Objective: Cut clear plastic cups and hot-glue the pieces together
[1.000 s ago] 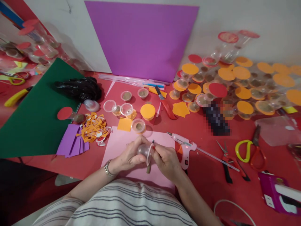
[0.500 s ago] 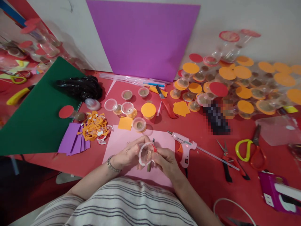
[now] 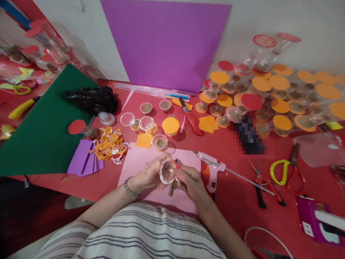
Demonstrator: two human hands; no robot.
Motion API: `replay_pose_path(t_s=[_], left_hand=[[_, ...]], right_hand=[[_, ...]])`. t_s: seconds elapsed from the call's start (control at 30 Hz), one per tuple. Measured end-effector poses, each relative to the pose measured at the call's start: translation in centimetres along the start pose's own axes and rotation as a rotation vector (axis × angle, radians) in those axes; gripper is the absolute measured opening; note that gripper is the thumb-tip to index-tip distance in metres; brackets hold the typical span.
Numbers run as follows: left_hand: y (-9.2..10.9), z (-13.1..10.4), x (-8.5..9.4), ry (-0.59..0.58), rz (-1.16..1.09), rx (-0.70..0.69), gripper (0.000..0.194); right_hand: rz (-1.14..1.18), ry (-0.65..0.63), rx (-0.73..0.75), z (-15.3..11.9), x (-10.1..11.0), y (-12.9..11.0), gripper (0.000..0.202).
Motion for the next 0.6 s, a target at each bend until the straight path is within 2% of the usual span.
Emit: replay_pose_path(t_s=[0.07, 0.2, 0.3, 0.43, 0.5, 0.6], left_hand=[[0.6, -0.1, 0.0, 0.034, 0.061, -0.018, 0.052], [1.1, -0.5, 0.2, 0.061, 0.210, 0.020, 0.050], [1.4, -0.8, 0.7, 0.088, 0.374, 0.048, 0.058], [2.1, -0.9, 1.5, 0.174, 0.653, 0.032, 0.064], [2.0, -0.8, 1.5, 0.187, 0.638, 0.032, 0.061], [1.3, -0.7, 1.1, 0.161, 0.439, 0.063, 0.059]], right_hand=[[0.043, 0.025, -0.037, 0.4, 0.4, 0.4, 0.047], [0.006, 0.049, -0.012, 0.9, 0.9, -0.1, 0.037], [-0.169, 0.123, 0.037, 0.7, 1.4, -1.0, 0.033], [-0.457, 0.187, 0.176, 0.3, 1.4, -2.7, 0.031], [-0.507, 0.181, 0.237, 0.2, 1.3, -3.3, 0.032], [-0.442, 0.140, 0.268, 0.3, 1.1, -3.5, 0.031]])
Point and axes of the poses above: each hand's wrist, its own z-axis towards the middle knuckle, its own x-axis out of the back of the hand, y = z × x, the point moved 8 cm from there along z, towards the middle knuckle, and after that the axes turned 3 degrees about z, right-handed, at the moved point
